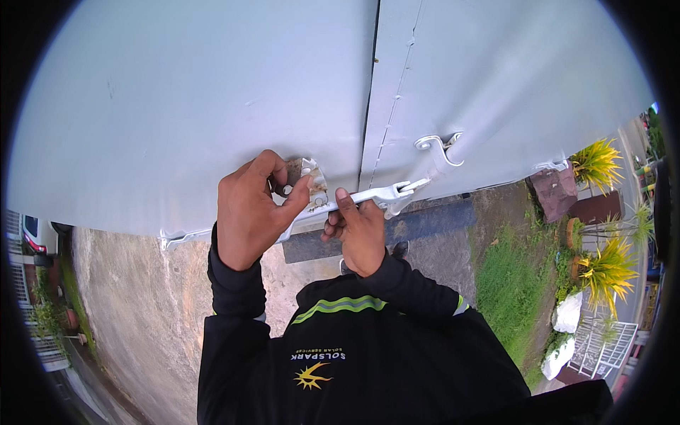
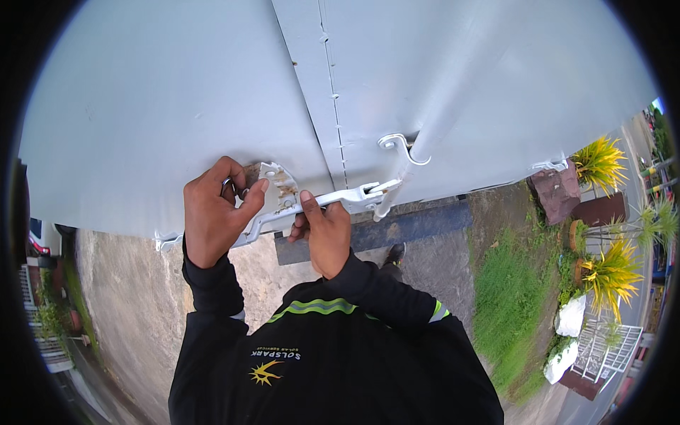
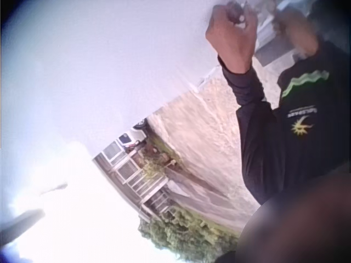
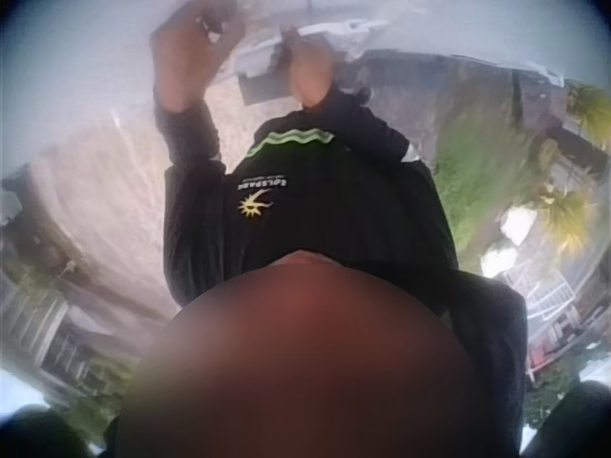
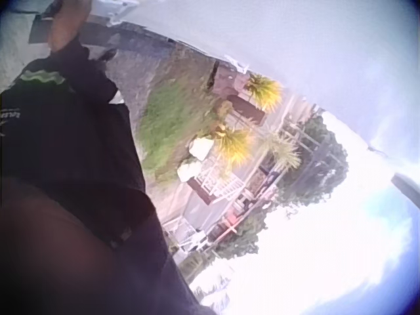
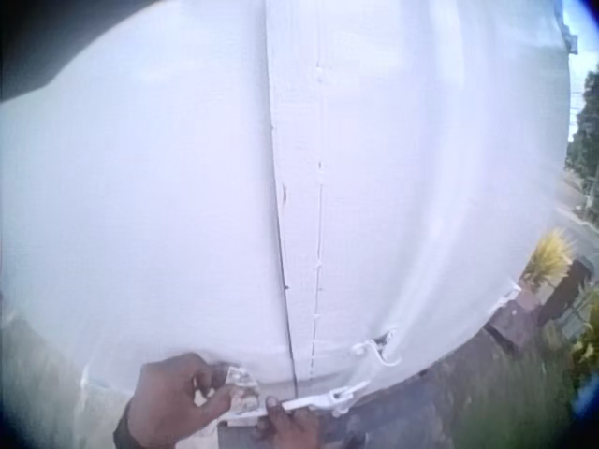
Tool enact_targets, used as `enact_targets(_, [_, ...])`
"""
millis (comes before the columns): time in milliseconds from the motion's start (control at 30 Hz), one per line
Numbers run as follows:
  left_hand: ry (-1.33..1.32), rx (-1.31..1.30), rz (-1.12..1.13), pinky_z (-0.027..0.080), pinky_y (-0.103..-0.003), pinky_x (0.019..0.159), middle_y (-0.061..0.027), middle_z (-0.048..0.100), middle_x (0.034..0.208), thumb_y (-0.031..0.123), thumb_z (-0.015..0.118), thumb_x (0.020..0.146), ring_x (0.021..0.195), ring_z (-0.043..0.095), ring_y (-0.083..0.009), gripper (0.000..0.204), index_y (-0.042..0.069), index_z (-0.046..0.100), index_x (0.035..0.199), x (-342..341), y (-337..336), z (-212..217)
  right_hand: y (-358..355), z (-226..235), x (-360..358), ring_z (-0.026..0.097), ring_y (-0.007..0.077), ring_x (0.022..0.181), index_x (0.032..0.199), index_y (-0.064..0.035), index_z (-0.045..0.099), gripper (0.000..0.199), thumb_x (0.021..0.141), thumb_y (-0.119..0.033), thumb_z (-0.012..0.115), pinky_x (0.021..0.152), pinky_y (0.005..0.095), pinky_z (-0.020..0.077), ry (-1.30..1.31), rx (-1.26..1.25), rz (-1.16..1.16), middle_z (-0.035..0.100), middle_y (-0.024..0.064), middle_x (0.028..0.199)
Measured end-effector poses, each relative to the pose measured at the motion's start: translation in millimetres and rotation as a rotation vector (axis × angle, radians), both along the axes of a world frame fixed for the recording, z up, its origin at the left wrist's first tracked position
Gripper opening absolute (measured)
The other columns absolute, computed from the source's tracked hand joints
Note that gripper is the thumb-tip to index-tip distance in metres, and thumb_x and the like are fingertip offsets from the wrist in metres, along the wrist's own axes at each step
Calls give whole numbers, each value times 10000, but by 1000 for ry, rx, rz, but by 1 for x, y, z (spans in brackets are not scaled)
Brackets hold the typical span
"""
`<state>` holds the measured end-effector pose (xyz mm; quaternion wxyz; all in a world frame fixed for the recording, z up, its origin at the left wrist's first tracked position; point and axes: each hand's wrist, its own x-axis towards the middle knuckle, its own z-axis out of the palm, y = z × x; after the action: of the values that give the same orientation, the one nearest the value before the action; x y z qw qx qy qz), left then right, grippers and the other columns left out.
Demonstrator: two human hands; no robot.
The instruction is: The person closes the rear doors of a white van and secures them with a combination lock. They manipulate the lock's dials to set the combination and engage the locking mechanism.
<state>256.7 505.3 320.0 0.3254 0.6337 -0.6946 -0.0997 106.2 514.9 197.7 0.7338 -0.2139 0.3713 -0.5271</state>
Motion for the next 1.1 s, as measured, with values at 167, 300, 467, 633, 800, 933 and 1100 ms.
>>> enact_targets(167, [-116, -250, -239, 470, -283, 480, -46, 621, 670, 200, 894, 777, 514, 604, -168, 331, 54, 604, 845, 11, -13, -8, -8, 0, -4, 556, 145, 523, 917, 3, 588, 432, 1081, -397, 585, 493, 310, 514, 248, -85, 33, 568, 52, 671])
enact_targets(300, [-222, -420, -350, 462, -272, 470, -21, 617, 662, 296, 931, 755, 523, 620, -158, 396, 69, 620, 849, 17, -23, -16, -14, -1, -5, 506, 129, 434, 831, 13, 583, 482, 1077, -401, 593, 425, 307, 433, 478, -150, 57, 515, 34, 552])
enact_targets(467, [-324, -706, -478, 449, -270, 470, -38, 607, 667, 449, 917, 755, 523, 600, -167, 496, 48, 645, 864, 17, -34, -23, -17, -1, -2, 475, 117, 409, 710, 13, 549, 548, 1070, -396, 611, 404, 318, 387, 441, -88, 33, 487, 26, 517])
enact_targets(633, [-247, -776, -591, 452, -291, 477, -67, 625, 689, 516, 854, 816, 532, 586, -198, 533, 27, 650, 875, 25, -35, -26, -21, -7, 3, 449, 113, 415, 685, 0, 524, 548, 1072, -378, 611, 399, 318, 357, 289, -24, -7, 469, 23, 522])
enact_targets(800, [-18, -927, -397, 447, -332, 487, -119, 639, 729, 345, 696, 983, 539, 570, -241, 339, 15, 642, 929, 37, -8, -37, -19, -4, -1, 448, 96, 466, 715, -57, 508, 489, 1034, -385, 680, 447, 296, 403, 312, 13, 45, 446, -15, 563])
enact_targets(933, [-135, -921, -196, 444, -335, 505, -135, 648, 776, 96, 639, 929, 570, 567, -240, 103, 4, 644, 975, 54, 20, -53, -19, 0, -2, 449, 96, 465, 712, -70, 511, 487, 1036, -394, 676, 455, 293, 411, 189, 14, 40, 444, -17, 566])
enact_targets(1100, [-316, -956, 85, 461, -322, 527, -119, 652, 805, 6, 687, 885, 624, 588, -225, 137, 7, 651, 1017, 63, 19, -87, -17, -6, 1, 447, 98, 481, 738, -62, 502, 473, 1043, -384, 667, 471, 301, 424, 346, -13, 50, 446, -9, 583])
